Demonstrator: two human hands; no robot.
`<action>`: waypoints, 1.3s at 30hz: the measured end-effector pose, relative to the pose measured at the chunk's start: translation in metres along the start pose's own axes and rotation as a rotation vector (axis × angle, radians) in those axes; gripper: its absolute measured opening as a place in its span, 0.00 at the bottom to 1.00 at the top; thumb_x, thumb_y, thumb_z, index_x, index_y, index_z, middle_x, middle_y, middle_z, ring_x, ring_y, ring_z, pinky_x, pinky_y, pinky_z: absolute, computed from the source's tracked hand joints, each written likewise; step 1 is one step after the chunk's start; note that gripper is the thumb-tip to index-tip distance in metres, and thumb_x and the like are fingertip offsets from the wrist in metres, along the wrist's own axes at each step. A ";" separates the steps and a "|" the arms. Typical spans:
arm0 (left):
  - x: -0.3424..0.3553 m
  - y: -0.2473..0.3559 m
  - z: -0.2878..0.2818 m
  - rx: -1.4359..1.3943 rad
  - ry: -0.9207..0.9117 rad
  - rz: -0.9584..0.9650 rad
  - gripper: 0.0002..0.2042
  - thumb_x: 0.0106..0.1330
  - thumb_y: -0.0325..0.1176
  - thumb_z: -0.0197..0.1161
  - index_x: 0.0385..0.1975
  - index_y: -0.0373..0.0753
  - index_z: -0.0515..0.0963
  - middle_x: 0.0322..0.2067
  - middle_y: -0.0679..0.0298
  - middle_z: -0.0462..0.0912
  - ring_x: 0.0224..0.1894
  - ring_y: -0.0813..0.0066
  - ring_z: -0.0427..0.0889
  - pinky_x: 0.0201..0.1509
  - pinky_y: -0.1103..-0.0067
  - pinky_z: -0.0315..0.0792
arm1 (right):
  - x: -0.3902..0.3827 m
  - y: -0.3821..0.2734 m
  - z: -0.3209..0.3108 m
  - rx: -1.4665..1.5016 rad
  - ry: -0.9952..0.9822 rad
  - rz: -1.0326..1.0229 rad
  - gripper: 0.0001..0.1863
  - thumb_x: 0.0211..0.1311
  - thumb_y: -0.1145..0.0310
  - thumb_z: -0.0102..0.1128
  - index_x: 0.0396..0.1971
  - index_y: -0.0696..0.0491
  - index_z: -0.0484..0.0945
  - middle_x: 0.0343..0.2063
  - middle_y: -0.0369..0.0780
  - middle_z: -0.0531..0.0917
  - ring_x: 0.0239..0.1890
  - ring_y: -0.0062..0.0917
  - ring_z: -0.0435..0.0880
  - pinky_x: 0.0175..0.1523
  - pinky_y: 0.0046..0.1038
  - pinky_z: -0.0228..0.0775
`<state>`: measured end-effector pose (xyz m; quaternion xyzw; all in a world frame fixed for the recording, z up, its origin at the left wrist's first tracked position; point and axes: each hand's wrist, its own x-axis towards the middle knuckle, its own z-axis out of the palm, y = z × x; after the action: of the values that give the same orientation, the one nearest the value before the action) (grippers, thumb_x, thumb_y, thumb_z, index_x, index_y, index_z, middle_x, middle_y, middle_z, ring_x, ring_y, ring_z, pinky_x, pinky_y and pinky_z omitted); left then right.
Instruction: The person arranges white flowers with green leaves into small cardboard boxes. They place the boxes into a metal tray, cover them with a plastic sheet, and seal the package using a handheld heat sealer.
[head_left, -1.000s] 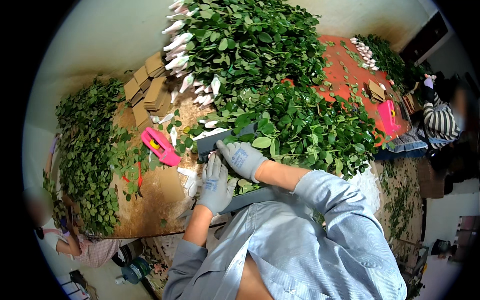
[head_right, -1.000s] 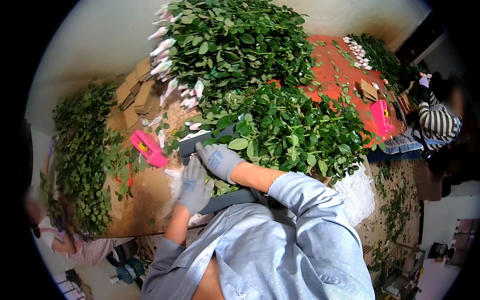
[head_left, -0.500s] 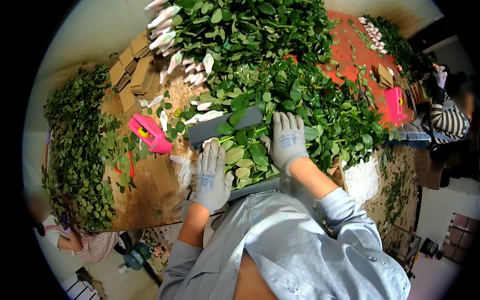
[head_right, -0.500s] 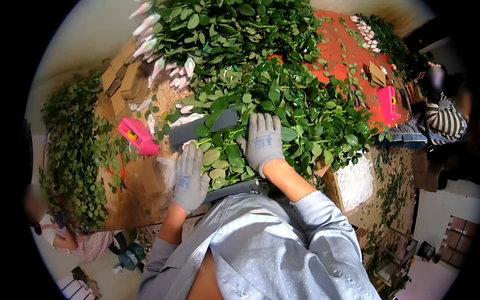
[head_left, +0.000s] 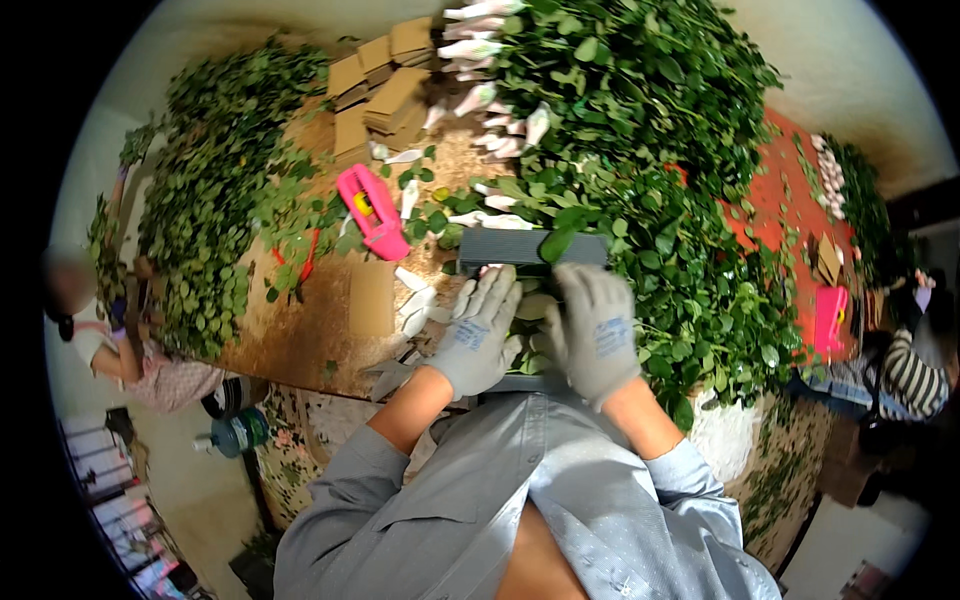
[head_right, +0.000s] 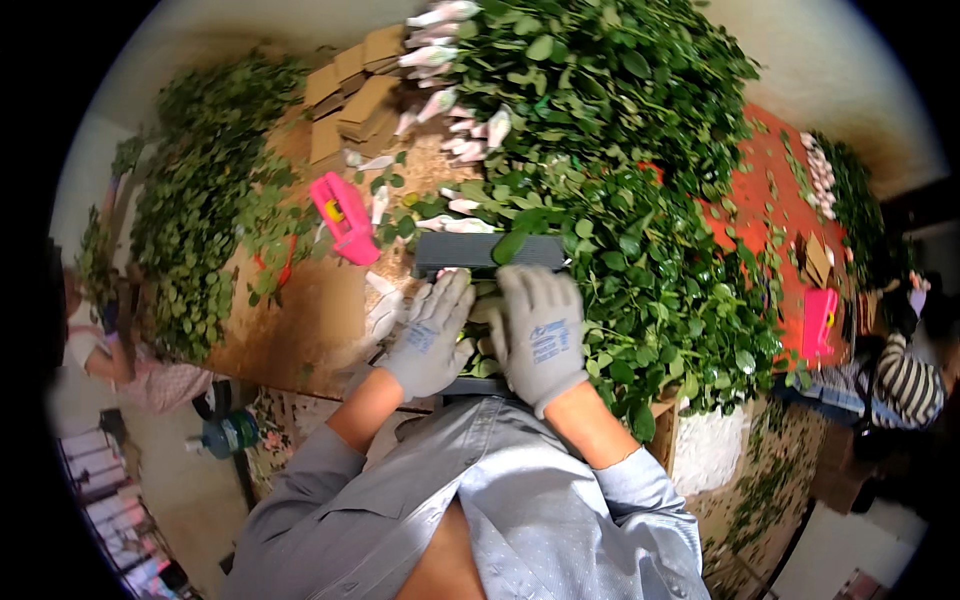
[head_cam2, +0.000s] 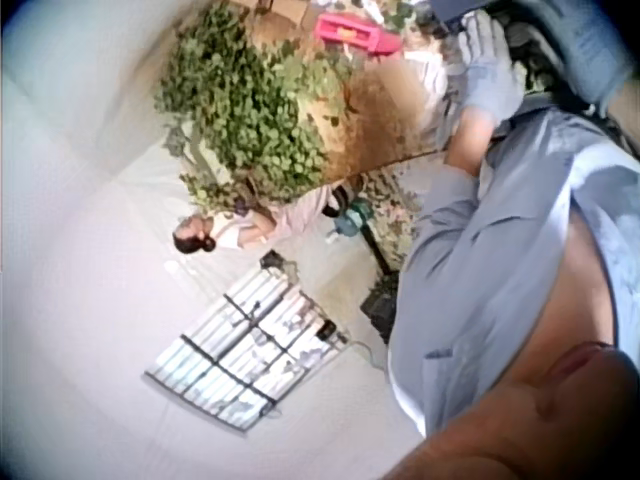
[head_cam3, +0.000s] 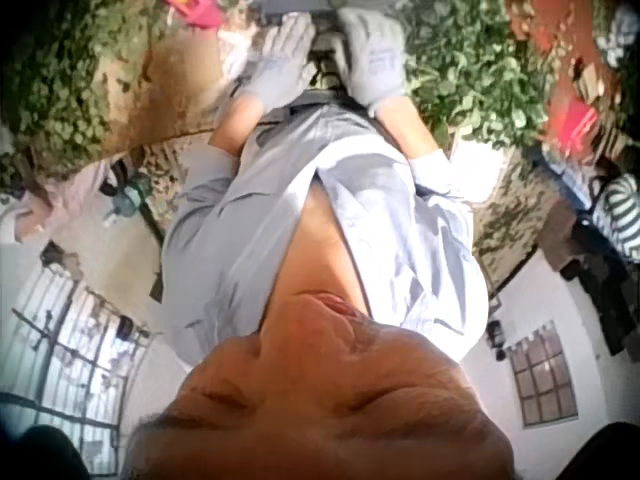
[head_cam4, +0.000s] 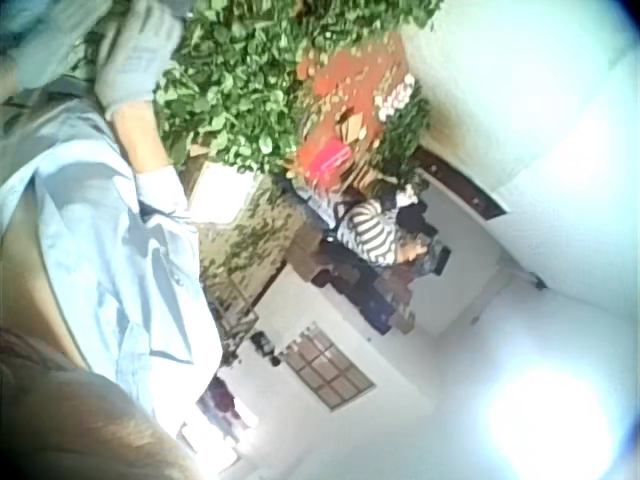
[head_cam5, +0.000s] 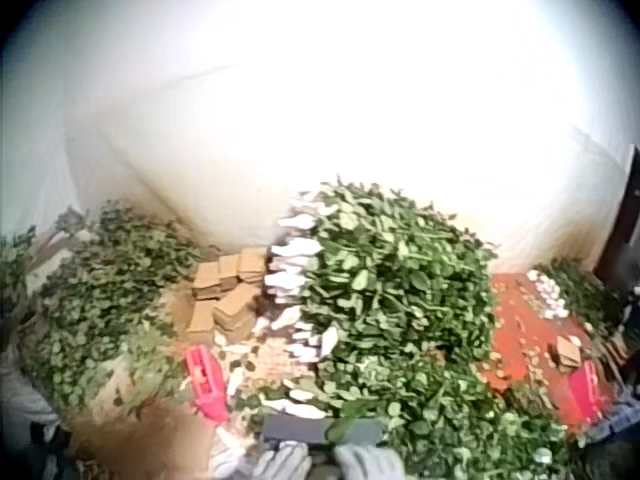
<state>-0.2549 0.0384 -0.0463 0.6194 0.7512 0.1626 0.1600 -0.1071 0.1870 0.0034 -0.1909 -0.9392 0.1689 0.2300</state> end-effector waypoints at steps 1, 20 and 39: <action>0.000 0.001 -0.002 0.073 -0.067 -0.028 0.35 0.66 0.38 0.58 0.71 0.29 0.59 0.77 0.44 0.48 0.80 0.46 0.43 0.81 0.56 0.38 | 0.000 -0.009 0.010 0.159 -0.030 -0.031 0.27 0.61 0.65 0.63 0.60 0.58 0.71 0.53 0.51 0.77 0.59 0.47 0.74 0.66 0.47 0.62; -0.052 -0.134 0.011 0.217 -0.143 -0.352 0.43 0.56 0.30 0.71 0.74 0.41 0.58 0.72 0.50 0.60 0.63 0.50 0.76 0.64 0.63 0.73 | -0.001 -0.024 0.038 0.257 -0.208 -0.063 0.45 0.62 0.50 0.67 0.71 0.60 0.58 0.63 0.55 0.70 0.65 0.52 0.68 0.69 0.48 0.59; -0.030 -0.122 -0.003 0.023 0.039 -0.431 0.15 0.63 0.34 0.65 0.48 0.38 0.76 0.48 0.50 0.79 0.49 0.47 0.81 0.54 0.60 0.75 | -0.006 0.000 0.013 0.242 -0.133 0.032 0.41 0.64 0.55 0.66 0.69 0.63 0.60 0.61 0.57 0.71 0.62 0.54 0.70 0.69 0.47 0.61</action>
<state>-0.3579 -0.0136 -0.0968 0.4431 0.8710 0.1278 0.1694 -0.1089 0.1815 -0.0102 -0.1650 -0.9220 0.2968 0.1860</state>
